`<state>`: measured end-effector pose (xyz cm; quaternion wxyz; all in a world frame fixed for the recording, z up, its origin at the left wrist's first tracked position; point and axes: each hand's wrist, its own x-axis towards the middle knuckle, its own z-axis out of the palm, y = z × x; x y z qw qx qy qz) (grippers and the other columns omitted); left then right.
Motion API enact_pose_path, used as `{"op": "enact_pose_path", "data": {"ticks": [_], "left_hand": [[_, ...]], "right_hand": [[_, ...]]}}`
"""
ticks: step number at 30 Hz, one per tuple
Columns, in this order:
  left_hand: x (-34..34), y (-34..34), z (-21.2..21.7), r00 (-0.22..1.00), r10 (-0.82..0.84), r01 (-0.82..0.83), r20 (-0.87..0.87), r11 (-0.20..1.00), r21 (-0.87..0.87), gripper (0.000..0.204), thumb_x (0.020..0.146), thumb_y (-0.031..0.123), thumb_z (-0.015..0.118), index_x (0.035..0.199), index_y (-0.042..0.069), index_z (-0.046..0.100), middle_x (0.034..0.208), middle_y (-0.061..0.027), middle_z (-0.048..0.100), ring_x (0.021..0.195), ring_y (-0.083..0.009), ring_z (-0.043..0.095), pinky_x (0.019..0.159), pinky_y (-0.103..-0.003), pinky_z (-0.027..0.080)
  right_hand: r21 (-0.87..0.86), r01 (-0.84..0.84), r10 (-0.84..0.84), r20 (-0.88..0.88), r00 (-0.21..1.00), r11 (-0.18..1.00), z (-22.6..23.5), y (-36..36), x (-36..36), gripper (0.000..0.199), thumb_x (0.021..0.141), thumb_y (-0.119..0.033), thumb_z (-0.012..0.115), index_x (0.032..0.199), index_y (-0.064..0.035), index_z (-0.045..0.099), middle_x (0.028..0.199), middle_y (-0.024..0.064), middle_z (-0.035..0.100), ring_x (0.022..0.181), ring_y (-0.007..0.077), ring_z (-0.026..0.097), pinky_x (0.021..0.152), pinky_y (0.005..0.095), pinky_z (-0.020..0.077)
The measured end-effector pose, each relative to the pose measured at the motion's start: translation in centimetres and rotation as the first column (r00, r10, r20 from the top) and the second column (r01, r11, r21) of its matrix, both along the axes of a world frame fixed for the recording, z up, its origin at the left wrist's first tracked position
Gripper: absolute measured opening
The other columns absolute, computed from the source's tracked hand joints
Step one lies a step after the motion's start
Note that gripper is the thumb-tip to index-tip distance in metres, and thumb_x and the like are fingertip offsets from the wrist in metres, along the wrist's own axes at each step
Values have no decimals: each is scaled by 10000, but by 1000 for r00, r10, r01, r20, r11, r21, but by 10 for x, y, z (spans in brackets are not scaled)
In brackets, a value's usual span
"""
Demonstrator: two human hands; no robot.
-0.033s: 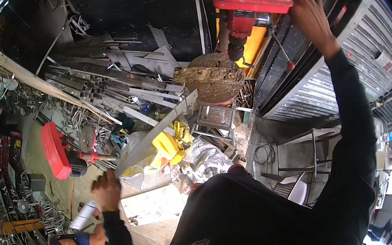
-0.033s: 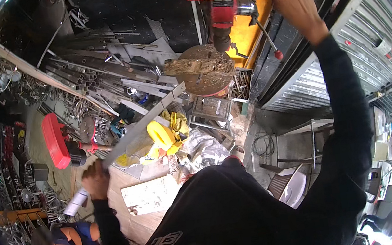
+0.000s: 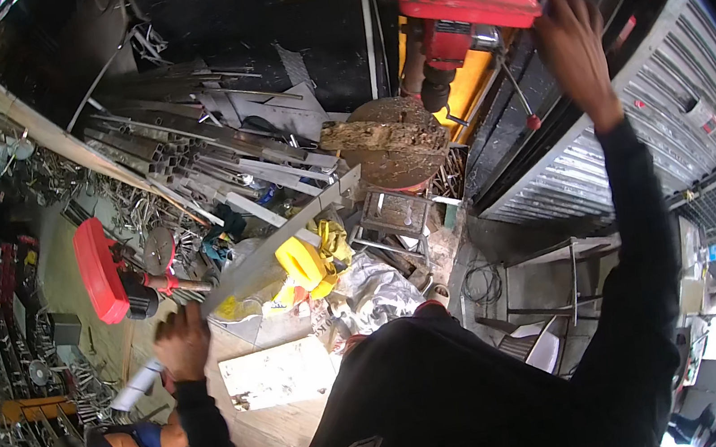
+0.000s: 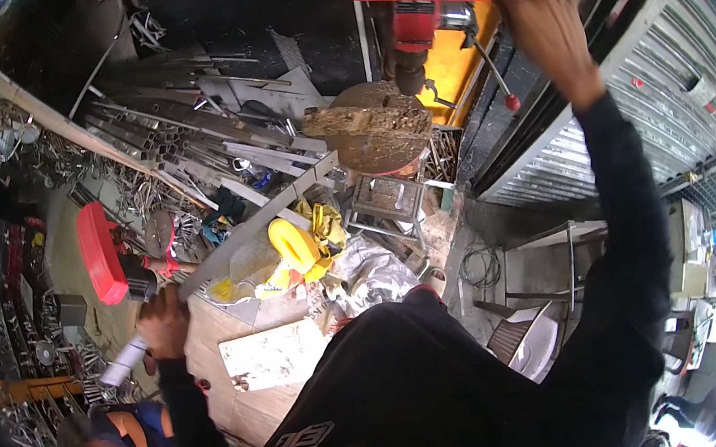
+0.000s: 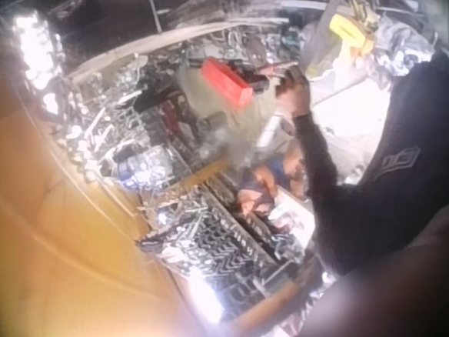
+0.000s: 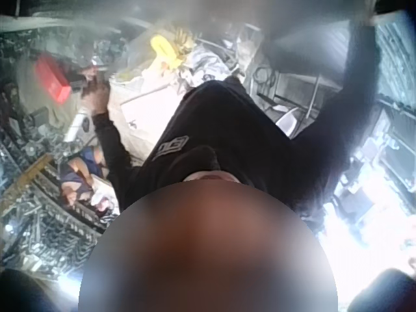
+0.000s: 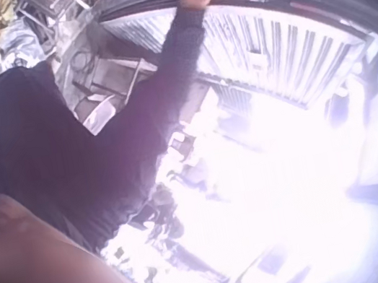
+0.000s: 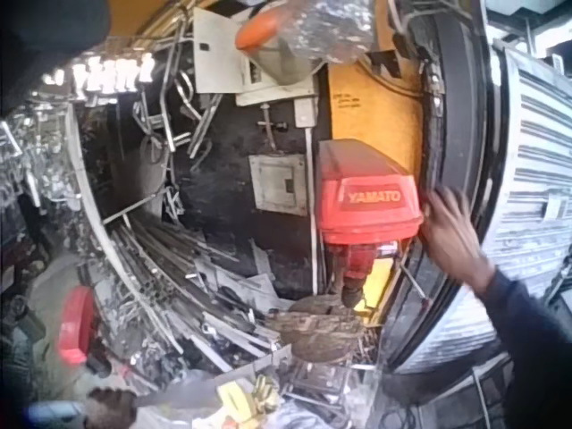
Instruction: The person positions a metal bar under a drill press and operates the machine to drill holes. They repeatedly adjust the bar and the drill press handle, then remove the bar to inspect the drilled holes.
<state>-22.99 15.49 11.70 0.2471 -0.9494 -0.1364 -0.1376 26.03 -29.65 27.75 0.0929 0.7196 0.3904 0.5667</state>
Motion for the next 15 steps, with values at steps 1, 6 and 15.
{"op": "enact_pose_path", "data": {"ticks": [1, 6, 15], "left_hand": [[4, 11, 19, 998, -60, 59, 7, 995, 83, 183, 799, 165, 704, 959, 159, 616, 784, -30, 610, 723, -246, 654, 627, -406, 515], [48, 26, 95, 962, -220, 255, -163, 935, 245, 224, 863, 197, 648, 1080, 148, 679, 911, -29, 660, 843, -214, 666, 736, -388, 520], [173, -13, 144, 683, -677, 716, -273, 550, 429, 311, 862, 186, 647, 1170, 161, 681, 1248, -81, 613, 1213, -265, 578, 1092, -441, 450]], "right_hand": [[147, 1, 31, -220, 975, 989, -16, 4, -32, 175, 853, -137, 734, 1013, -73, 708, 1203, 131, 614, 1187, 351, 556, 1000, 490, 441], [462, -359, 577, -734, 358, 811, -110, 93, -185, 495, 711, -111, 880, 1166, -45, 698, 1203, 128, 628, 1158, 352, 614, 1002, 469, 496], [852, -9, 724, -450, -523, 523, -213, 299, -245, 233, 1074, -192, 579, 1212, -4, 578, 872, 106, 680, 811, 233, 675, 779, 364, 540]]}}
